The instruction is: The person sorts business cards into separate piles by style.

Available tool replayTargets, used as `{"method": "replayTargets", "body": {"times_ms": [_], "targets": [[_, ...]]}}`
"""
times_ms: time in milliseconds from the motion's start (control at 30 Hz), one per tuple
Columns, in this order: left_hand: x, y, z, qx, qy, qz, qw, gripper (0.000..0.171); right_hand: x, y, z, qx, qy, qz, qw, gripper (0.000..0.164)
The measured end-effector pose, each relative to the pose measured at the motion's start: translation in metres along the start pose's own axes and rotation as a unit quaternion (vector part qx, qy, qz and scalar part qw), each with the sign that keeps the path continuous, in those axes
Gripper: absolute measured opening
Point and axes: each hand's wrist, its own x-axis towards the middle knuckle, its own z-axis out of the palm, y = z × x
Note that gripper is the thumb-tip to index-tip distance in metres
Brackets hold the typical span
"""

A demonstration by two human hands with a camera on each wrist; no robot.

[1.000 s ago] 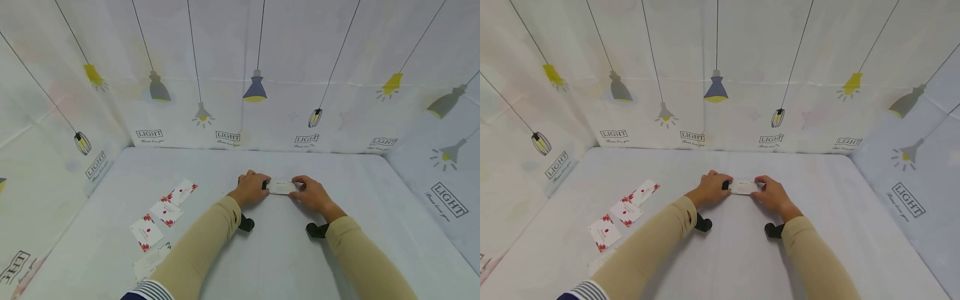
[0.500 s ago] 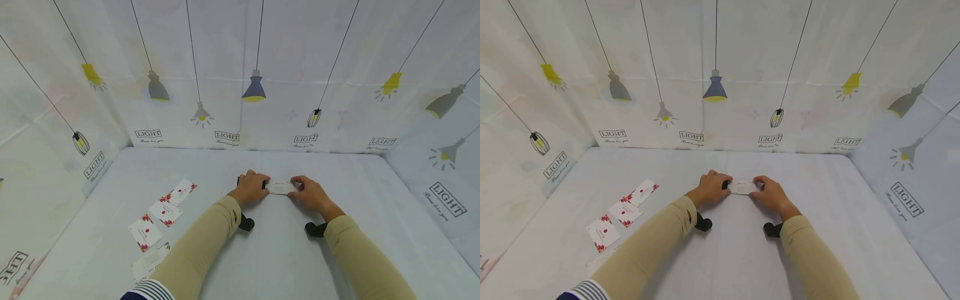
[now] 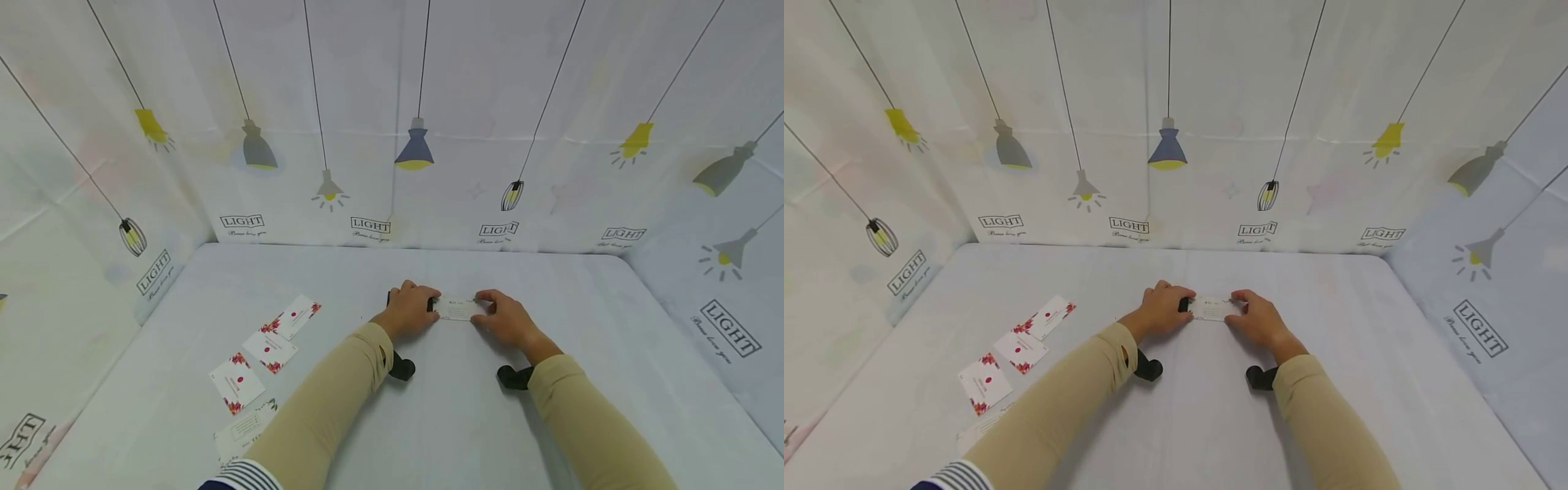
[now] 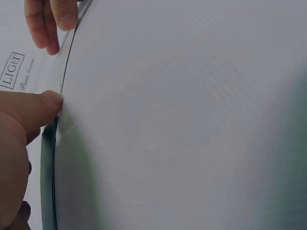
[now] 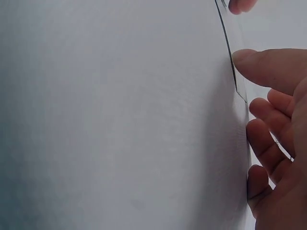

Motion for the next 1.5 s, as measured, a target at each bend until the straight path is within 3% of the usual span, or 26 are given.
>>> {"method": "replayTargets", "body": {"times_ms": [300,567,900,1100,1300,1500], "targets": [[-0.011,-0.004,-0.011,-0.018,0.007,0.032,0.9993,0.050,-0.006,-0.007,-0.003,0.008,0.001,0.015,1.000,0.060],[-0.028,-0.017,-0.029,-0.029,-0.020,0.067,0.9971,0.049,-0.017,-0.013,-0.003,0.023,0.009,0.019,1.000,0.064],[-0.061,-0.052,-0.039,-0.072,-0.016,0.057,0.9956,0.051,-0.032,-0.032,0.008,0.031,0.028,-0.035,0.999,0.068],[-0.079,-0.071,-0.043,-0.086,-0.031,0.055,0.9943,0.053,-0.040,-0.049,0.016,0.043,0.027,-0.055,0.997,0.064],[-0.102,-0.083,-0.052,-0.100,-0.046,0.042,0.9930,0.051,-0.047,-0.067,0.025,0.053,0.024,-0.093,0.994,0.062],[-0.120,-0.089,-0.062,-0.108,-0.043,0.048,0.9921,0.048,-0.055,-0.089,0.033,0.050,0.016,-0.124,0.991,0.061]]}}
